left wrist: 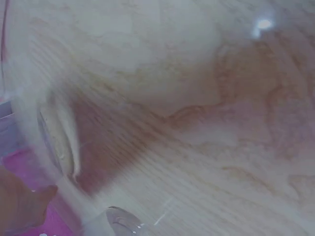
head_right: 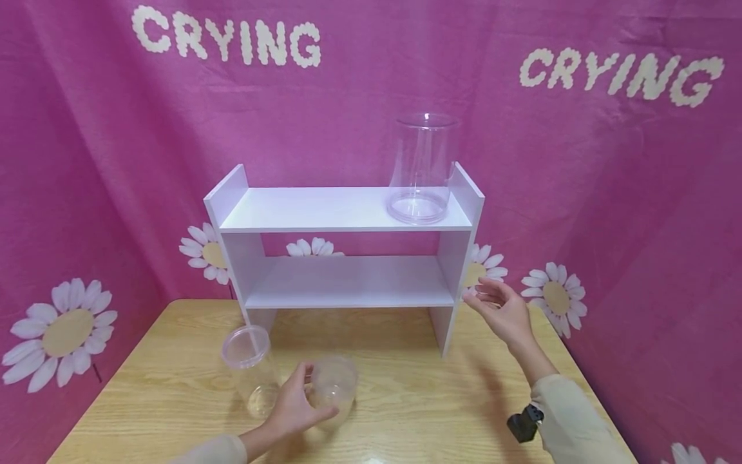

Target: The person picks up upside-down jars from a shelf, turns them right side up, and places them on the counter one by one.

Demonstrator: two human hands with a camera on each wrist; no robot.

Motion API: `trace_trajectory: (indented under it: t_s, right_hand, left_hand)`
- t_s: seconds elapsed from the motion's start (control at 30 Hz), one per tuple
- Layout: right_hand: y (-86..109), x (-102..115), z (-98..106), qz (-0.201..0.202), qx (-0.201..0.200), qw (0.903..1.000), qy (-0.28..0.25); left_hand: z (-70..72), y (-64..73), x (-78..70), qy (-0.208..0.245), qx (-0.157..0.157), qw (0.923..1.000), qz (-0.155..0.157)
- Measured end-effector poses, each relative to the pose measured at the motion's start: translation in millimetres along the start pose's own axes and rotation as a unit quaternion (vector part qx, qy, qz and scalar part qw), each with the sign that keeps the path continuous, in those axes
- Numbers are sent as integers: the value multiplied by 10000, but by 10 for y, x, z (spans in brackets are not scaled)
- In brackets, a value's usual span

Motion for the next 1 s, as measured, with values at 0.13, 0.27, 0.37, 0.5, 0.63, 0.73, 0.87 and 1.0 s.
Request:
trace_trajectory:
  t_s: [0.13,0.27,0.37,0.5,0.63,0.73,0.87,1.0]
  right_hand:
    - [-58,7,-43,272,436,9986,149]
    - [-128,4,-87,556,724,9957,121]
    - [-178,-7,-107,691,812,9941,-170]
    - [-232,-21,-117,947,815,9898,-681]
    - [-268,-48,-112,1191,844,9829,-1119]
    - [-284,-73,-106,1260,888,9798,-1274]
    - [-305,-108,-92,1187,828,9824,-1181]
    - [-331,-120,-77,994,699,9876,-990]
  left_hand:
    - [14,52,40,-56,155,9999,-16]
    - [17,78,67,-108,170,9998,50]
    - [19,86,70,-238,133,9996,89]
    - [22,92,69,-335,117,9993,141]
    - [38,96,60,-394,130,9989,198]
    - [55,107,46,-385,152,9989,219]
    - [70,127,25,-399,114,9989,197]
    - [65,119,10,-565,-2,9982,181]
Point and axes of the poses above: each hand's wrist, its own y-axis away from the middle knuckle, its own z-axis out of the back of the hand, x = y × z, the point moved 3 cm from there along -y, towards the middle knuckle, and after that the axes turned 9 degrees about -y, right-handed, at the moved point
